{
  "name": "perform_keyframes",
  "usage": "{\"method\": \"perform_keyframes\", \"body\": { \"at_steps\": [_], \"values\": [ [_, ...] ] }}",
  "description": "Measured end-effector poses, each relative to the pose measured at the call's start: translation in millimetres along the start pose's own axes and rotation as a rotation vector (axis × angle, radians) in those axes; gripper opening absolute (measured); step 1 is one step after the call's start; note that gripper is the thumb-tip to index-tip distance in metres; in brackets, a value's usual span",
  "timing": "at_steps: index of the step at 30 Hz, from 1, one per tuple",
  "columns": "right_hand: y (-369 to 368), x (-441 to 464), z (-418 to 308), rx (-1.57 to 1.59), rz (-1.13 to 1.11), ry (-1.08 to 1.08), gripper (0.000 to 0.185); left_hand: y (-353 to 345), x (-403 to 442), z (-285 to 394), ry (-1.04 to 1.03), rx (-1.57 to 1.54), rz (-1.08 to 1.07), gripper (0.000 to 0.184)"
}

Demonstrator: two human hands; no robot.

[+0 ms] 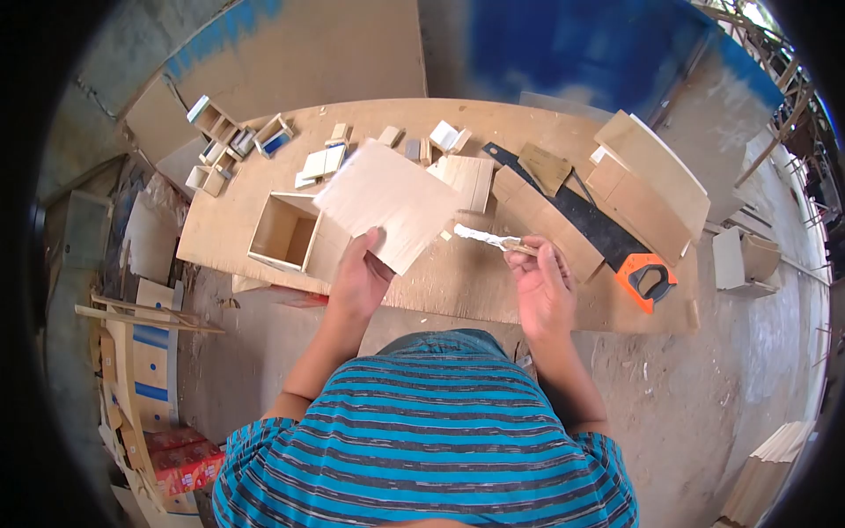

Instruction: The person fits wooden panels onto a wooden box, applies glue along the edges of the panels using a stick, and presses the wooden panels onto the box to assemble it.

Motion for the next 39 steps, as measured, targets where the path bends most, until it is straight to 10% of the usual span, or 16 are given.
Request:
{"method": "perform_keyframes", "body": {
  "at_steps": [39],
  "values": [
    [-71, 19, -26, -1.042, -0.477, 0.623, 0.014, -9, -22, 31, -0.013, 0.071, -0.11, 0.022]
  ]
}}
Point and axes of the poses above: each hand's wrist, its own x-axis towards the middle knuckle, its own y-axis out of the back of the hand, z = x × y, the point moved 5 cm from there along x, towards the middle knuckle, and after that the axes turned 13 degrees about y, right-handed, at the moved point
